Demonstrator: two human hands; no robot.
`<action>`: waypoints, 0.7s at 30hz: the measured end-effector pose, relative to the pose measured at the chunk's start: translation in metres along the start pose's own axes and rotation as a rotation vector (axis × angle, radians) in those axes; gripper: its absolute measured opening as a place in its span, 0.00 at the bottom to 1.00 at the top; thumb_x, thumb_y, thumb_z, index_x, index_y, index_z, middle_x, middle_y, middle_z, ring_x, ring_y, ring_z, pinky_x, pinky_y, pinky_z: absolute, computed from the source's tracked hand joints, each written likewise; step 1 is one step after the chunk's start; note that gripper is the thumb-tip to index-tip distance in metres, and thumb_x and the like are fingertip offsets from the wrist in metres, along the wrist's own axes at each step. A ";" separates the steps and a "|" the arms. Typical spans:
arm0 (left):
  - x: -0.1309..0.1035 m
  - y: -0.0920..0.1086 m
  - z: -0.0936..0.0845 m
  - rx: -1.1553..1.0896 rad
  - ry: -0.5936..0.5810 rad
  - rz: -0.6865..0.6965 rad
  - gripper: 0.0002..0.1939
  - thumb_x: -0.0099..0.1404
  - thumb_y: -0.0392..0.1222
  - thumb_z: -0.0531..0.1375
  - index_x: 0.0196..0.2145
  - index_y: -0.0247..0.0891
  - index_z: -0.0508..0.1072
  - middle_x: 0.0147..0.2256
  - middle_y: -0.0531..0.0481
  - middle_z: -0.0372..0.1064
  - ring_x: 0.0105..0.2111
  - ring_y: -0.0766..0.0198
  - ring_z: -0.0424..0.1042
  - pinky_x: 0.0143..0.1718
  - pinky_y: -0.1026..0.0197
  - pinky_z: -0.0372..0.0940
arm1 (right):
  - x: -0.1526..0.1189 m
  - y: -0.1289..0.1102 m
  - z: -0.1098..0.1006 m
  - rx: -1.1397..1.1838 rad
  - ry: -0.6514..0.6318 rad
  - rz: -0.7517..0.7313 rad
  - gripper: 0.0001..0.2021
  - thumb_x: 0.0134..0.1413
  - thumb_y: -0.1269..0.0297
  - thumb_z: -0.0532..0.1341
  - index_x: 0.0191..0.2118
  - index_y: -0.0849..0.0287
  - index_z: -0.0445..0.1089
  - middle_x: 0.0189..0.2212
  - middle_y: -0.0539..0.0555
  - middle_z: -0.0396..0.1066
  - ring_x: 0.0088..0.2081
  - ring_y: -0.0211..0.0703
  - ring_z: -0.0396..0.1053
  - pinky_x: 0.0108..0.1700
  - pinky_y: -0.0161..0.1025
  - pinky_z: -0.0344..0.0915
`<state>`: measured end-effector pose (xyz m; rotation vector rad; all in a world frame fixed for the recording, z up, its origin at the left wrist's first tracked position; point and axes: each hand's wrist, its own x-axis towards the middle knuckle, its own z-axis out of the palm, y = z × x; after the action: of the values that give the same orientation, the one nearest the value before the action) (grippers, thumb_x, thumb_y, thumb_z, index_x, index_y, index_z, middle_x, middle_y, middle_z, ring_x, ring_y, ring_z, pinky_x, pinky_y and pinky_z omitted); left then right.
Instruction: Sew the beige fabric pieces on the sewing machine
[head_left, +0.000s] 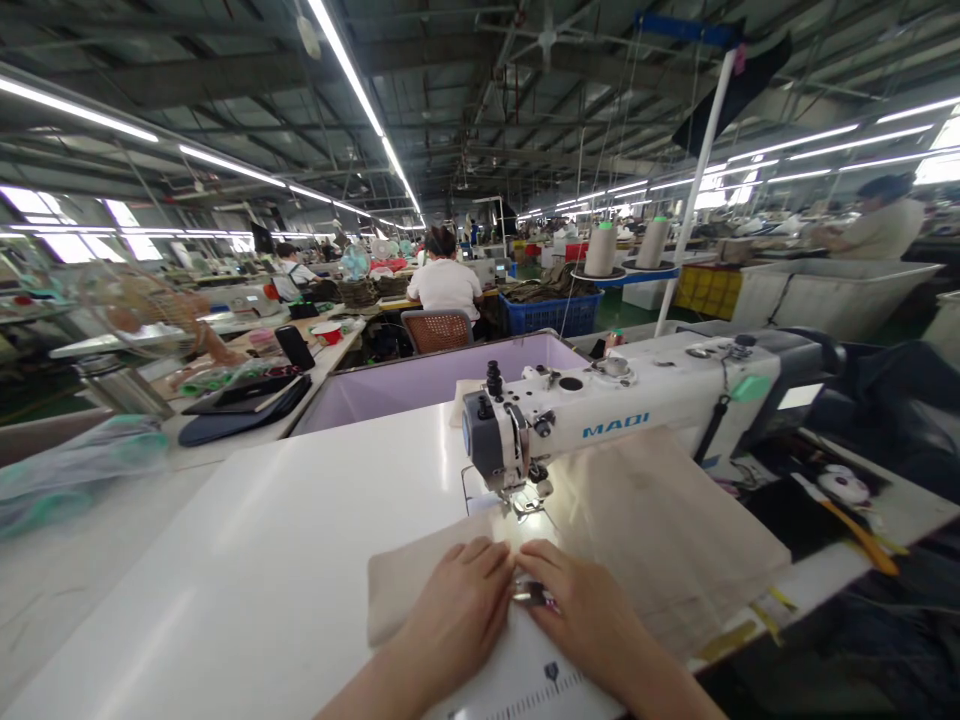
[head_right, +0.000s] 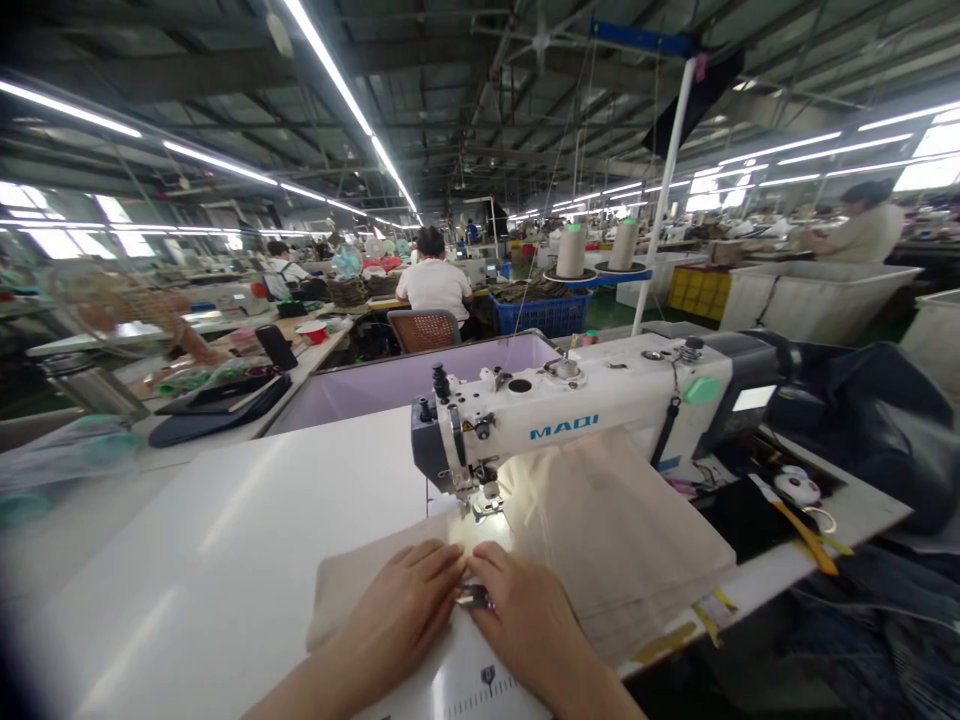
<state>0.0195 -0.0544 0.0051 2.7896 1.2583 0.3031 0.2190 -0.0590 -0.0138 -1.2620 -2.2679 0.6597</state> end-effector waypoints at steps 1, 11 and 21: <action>-0.003 0.001 0.001 0.011 0.010 0.012 0.13 0.71 0.35 0.54 0.51 0.37 0.71 0.51 0.42 0.73 0.49 0.50 0.71 0.50 0.46 0.69 | -0.002 0.000 0.001 -0.007 -0.009 -0.001 0.16 0.59 0.71 0.58 0.52 0.55 0.70 0.51 0.52 0.73 0.50 0.47 0.72 0.52 0.39 0.66; -0.003 -0.005 0.002 0.051 -0.019 0.056 0.14 0.73 0.38 0.54 0.55 0.40 0.68 0.55 0.43 0.70 0.52 0.48 0.69 0.51 0.46 0.67 | 0.001 0.000 -0.005 -0.135 -0.047 0.000 0.14 0.60 0.72 0.57 0.50 0.54 0.71 0.49 0.52 0.73 0.49 0.47 0.72 0.48 0.38 0.66; 0.019 -0.029 0.004 0.058 0.044 0.016 0.12 0.72 0.38 0.54 0.51 0.40 0.72 0.53 0.43 0.71 0.49 0.51 0.69 0.48 0.49 0.66 | 0.035 0.005 -0.015 -0.274 -0.022 0.022 0.09 0.63 0.67 0.59 0.47 0.53 0.72 0.47 0.51 0.72 0.41 0.44 0.74 0.40 0.36 0.65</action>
<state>0.0115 -0.0210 -0.0004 2.8582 1.2749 0.3364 0.2144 -0.0241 0.0005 -1.4111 -2.4279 0.3791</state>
